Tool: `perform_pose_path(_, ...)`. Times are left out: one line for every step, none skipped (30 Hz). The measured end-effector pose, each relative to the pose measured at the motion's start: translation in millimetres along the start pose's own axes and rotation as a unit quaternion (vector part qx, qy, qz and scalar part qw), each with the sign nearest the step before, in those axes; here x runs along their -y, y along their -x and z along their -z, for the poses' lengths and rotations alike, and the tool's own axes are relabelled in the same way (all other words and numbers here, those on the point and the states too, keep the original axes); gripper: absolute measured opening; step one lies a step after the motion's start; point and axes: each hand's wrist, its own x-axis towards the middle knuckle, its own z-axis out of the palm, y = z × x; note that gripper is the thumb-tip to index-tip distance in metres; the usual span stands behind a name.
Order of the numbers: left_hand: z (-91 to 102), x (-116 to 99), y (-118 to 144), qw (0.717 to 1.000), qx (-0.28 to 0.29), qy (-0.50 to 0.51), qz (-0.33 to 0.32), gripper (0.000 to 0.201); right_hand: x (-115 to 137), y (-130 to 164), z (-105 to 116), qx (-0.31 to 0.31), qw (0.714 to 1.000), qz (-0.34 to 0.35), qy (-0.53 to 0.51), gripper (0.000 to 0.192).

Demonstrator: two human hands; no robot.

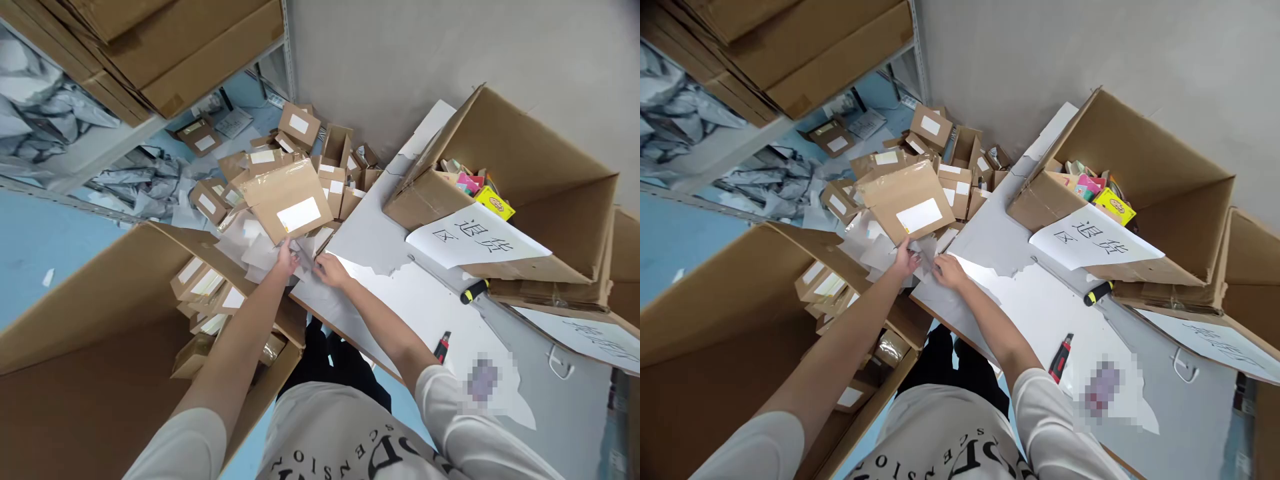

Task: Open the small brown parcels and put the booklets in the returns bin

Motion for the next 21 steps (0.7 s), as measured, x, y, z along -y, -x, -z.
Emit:
perform_pose_path(-2.0,0,1,1.000,-0.001,0.021,0.012,0.042,-3,6,-1,-0.027,0.999,-0.012,-0.031,0.007)
perform_pose_path(-4.0,0,3,0.999,0.001,0.046,0.022,0.042,-6,12,-2,-0.054,0.996,-0.027,-0.062,0.008)
perform_pose_path(-6.2,-1,4,0.997,0.006,0.068,0.028,0.042,-9,17,-2,-0.076,0.992,-0.044,-0.089,0.010)
perform_pose_path(-8.6,-1,4,0.996,0.012,0.081,0.031,0.040,-12,20,-3,-0.088,0.988,-0.057,-0.109,0.012)
perform_pose_path(-11.2,-3,5,0.996,0.018,0.080,0.032,0.039,-14,23,-3,-0.089,0.987,-0.064,-0.119,0.014)
perform_pose_path(-14.0,-4,5,0.997,0.023,0.070,0.036,0.038,-16,25,-2,-0.080,0.987,-0.064,-0.122,0.015)
perform_pose_path(-16.9,-6,5,0.997,0.026,0.057,0.039,0.038,-17,26,-2,-0.066,0.989,-0.059,-0.119,0.016)
perform_pose_path(-20.0,-8,5,0.998,0.030,0.045,0.043,0.038,-17,26,0,-0.053,0.991,-0.053,-0.113,0.016)
perform_pose_path(-22.9,-9,6,0.997,0.038,0.037,0.048,0.040,-17,26,1,-0.046,0.992,-0.049,-0.109,0.016)
perform_pose_path(-25.6,-9,8,0.997,0.051,0.032,0.050,0.042,-17,25,2,-0.047,0.992,-0.053,-0.109,0.017)
perform_pose_path(-28.0,-9,10,0.996,0.068,0.026,0.049,0.043,-15,24,4,-0.055,0.990,-0.068,-0.113,0.019)
perform_pose_path(-29.8,-7,14,0.995,0.086,0.014,0.046,0.043,-14,23,5,-0.067,0.986,-0.090,-0.121,0.020)
perform_pose_path(-31.1,-4,18,0.994,0.104,-0.008,0.042,0.043,-12,23,6,-0.080,0.981,-0.114,-0.133,0.022)
perform_pose_path(-31.7,0,23,0.991,0.121,-0.040,0.039,0.043,-11,24,6,-0.091,0.976,-0.136,-0.145,0.023)
perform_pose_path(-31.7,4,28,0.987,0.136,-0.079,0.032,0.042,-9,26,5,-0.101,0.971,-0.152,-0.155,0.023)
perform_pose_path(-31.2,9,33,0.981,0.152,-0.121,0.021,0.042,-8,28,4,-0.110,0.967,-0.159,-0.163,0.024)
perform_pose_path(-30.4,13,38,0.972,0.170,-0.161,0.003,0.041,-6,32,2,-0.116,0.966,-0.156,-0.168,0.024)
perform_pose_path(-29.6,18,42,0.963,0.188,-0.193,-0.021,0.040,-5,35,-1,-0.118,0.968,-0.144,-0.169,0.025)
perform_pose_path(-28.8,22,45,0.954,0.202,-0.214,-0.048,0.039,-5,40,-3,-0.114,0.971,-0.127,-0.166,0.026)
perform_pose_path(-28.3,25,47,0.949,0.211,-0.224,-0.069,0.037,-5,44,-5,-0.104,0.976,-0.108,-0.160,0.028)
perform_pose_path(-28.1,28,49,0.949,0.209,-0.221,-0.080,0.035,-6,48,-7,-0.087,0.981,-0.087,-0.149,0.030)
